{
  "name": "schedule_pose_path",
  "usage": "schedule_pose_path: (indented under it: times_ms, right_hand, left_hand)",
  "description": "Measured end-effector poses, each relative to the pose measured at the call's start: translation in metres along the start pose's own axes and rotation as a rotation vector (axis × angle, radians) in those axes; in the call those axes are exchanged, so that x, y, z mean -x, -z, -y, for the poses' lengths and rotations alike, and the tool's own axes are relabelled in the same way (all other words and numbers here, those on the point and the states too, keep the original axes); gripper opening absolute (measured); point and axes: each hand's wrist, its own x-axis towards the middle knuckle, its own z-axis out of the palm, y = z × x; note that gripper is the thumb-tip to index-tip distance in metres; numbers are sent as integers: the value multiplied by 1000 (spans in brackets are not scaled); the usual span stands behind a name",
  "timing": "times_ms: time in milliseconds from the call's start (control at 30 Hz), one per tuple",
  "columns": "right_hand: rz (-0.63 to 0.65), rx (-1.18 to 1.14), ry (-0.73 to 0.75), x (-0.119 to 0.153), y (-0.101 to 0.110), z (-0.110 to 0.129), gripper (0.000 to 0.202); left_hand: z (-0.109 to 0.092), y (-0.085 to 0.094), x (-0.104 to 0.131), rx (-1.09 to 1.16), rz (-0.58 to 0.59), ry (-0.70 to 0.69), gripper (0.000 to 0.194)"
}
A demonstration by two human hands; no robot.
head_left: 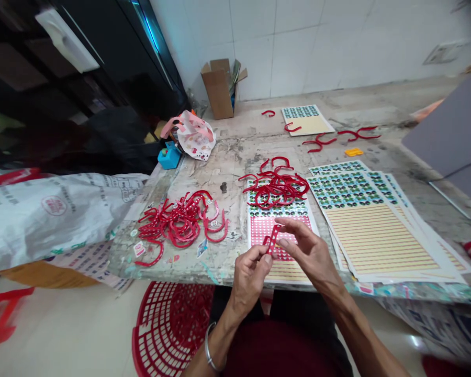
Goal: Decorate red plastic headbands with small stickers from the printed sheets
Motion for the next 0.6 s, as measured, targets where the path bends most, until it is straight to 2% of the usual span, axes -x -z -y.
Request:
schedule_pose_path:
  times_ms: [133, 333, 600]
  right_hand:
    - [-32, 28, 18, -5, 3, 0, 14]
    - [-65, 65, 38, -7, -2, 1, 12]
    - [-166, 176, 172, -2, -5, 8, 10]
  left_hand:
    - [3, -1, -1, 87, 9, 32, 21]
    - [4, -3, -1, 70, -7, 37, 21]
    - [4, -4, -5, 6, -42, 19, 22]
